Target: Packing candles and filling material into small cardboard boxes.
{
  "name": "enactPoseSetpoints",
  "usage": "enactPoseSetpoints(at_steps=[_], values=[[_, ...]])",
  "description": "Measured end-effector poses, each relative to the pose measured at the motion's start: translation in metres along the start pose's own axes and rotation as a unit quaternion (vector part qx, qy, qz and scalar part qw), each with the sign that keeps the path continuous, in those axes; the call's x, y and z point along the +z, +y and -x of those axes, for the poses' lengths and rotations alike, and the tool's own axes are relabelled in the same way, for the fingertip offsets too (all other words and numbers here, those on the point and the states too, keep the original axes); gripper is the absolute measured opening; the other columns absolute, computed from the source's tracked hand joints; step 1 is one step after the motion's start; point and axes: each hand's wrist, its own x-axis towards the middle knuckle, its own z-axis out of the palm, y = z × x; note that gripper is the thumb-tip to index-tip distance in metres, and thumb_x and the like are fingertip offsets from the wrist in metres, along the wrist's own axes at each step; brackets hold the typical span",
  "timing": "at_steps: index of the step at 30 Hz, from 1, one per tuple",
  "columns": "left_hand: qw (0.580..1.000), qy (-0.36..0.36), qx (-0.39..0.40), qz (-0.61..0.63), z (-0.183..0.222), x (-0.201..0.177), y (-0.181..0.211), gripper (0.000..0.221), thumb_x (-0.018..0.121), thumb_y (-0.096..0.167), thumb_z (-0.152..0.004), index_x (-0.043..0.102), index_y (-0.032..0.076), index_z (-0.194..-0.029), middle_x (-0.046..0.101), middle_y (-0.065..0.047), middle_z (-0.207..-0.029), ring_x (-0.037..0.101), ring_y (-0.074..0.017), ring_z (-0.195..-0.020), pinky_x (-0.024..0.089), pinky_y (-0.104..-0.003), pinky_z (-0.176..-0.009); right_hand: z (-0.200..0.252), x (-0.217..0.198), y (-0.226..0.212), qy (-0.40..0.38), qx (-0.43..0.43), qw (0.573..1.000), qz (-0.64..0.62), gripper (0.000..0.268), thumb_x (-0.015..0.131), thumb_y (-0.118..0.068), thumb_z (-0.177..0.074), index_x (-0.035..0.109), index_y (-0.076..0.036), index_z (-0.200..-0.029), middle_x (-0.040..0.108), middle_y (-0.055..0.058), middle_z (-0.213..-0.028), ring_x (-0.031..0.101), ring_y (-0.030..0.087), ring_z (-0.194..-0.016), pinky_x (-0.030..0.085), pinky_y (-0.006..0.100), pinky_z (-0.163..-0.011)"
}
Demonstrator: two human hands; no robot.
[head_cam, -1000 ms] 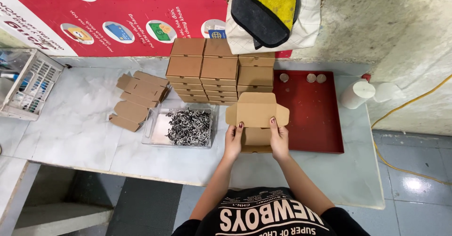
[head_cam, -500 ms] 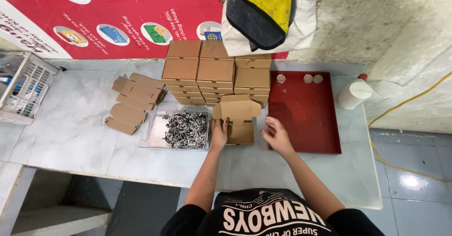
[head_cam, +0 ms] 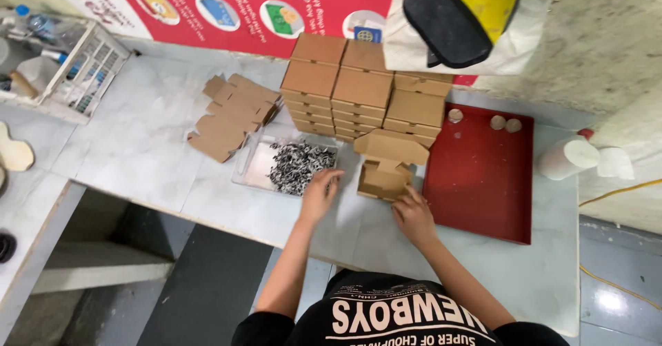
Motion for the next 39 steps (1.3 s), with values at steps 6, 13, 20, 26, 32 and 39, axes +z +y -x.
enactPoseSetpoints(at_steps=[6,13,20,26,32,39], values=[[0.984,-0.1,-0.019,-0.144,-0.015,-0.072,-0.028,0.05,0.082,0.02,-0.079,0.07,0.017,-0.128,0.056,-0.006,-0.143,0.046,-0.0334,-0.135,0.032,-0.051,-0.111,-0.038,-0.051,-0.066,0.077,-0.013,0.997,-0.014,0.016,0.08,-0.02,-0.074,0.074,-0.008,-0.084,0.065,0.013,-0.115,0.052,0.035,-0.123,0.033,0.061,-0.109],[0.986,-0.128,-0.022,-0.103,-0.034,-0.075,-0.084,0.08,0.094,0.029,-0.062,0.064,0.016,-0.135,0.049,-0.011,-0.15,0.043,-0.038,-0.137,0.038,-0.047,-0.116,-0.106,-0.023,-0.112,0.016,-0.077,0.989,-0.128,0.021,0.072,-0.014,-0.089,0.073,-0.01,-0.109,0.067,0.006,-0.113,0.057,0.03,-0.117,0.043,0.046,-0.106],[0.992,-0.108,0.02,-0.07,-0.039,-0.06,-0.12,0.08,0.094,0.024,-0.057,0.068,0.015,-0.132,0.054,-0.017,-0.143,0.044,-0.0399,-0.135,0.039,-0.047,-0.115,-0.159,0.045,-0.127,-0.049,-0.153,0.985,-0.061,0.033,0.072,-0.022,-0.086,0.074,-0.008,-0.117,0.071,0.006,-0.107,0.057,0.028,-0.112,0.039,0.049,-0.103],[0.993,-0.091,-0.013,-0.071,-0.037,-0.084,-0.069,0.065,0.096,0.032,-0.062,0.072,0.019,-0.122,0.055,-0.016,-0.138,0.047,-0.0402,-0.129,0.043,-0.048,-0.108,-0.175,0.074,-0.131,-0.07,-0.047,0.995,0.046,0.022,0.078,-0.033,-0.085,0.076,-0.013,-0.092,0.07,0.004,-0.092,0.058,0.025,-0.106,0.036,0.054,-0.099],[0.989,-0.077,-0.024,-0.128,-0.039,-0.07,-0.086,0.048,0.088,0.024,-0.07,0.076,0.02,-0.116,0.06,-0.007,-0.136,0.051,-0.032,-0.131,0.048,-0.043,-0.105,-0.179,0.091,-0.101,-0.024,-0.011,0.992,-0.122,0.011,0.082,-0.023,-0.077,0.079,-0.014,-0.082,0.071,0.004,-0.086,0.064,0.026,-0.097,0.049,0.044,-0.087],[0.984,-0.072,-0.083,-0.143,-0.037,-0.069,-0.082,0.039,0.084,0.02,-0.075,0.077,0.02,-0.113,0.063,-0.001,-0.132,0.054,-0.0269,-0.131,0.05,-0.042,-0.105,-0.169,0.078,-0.071,-0.071,0.13,0.851,-0.504,0.014,0.074,-0.017,-0.092,0.073,-0.006,-0.101,0.075,0.001,-0.101,0.068,0.01,-0.093,0.053,0.026,-0.083]])
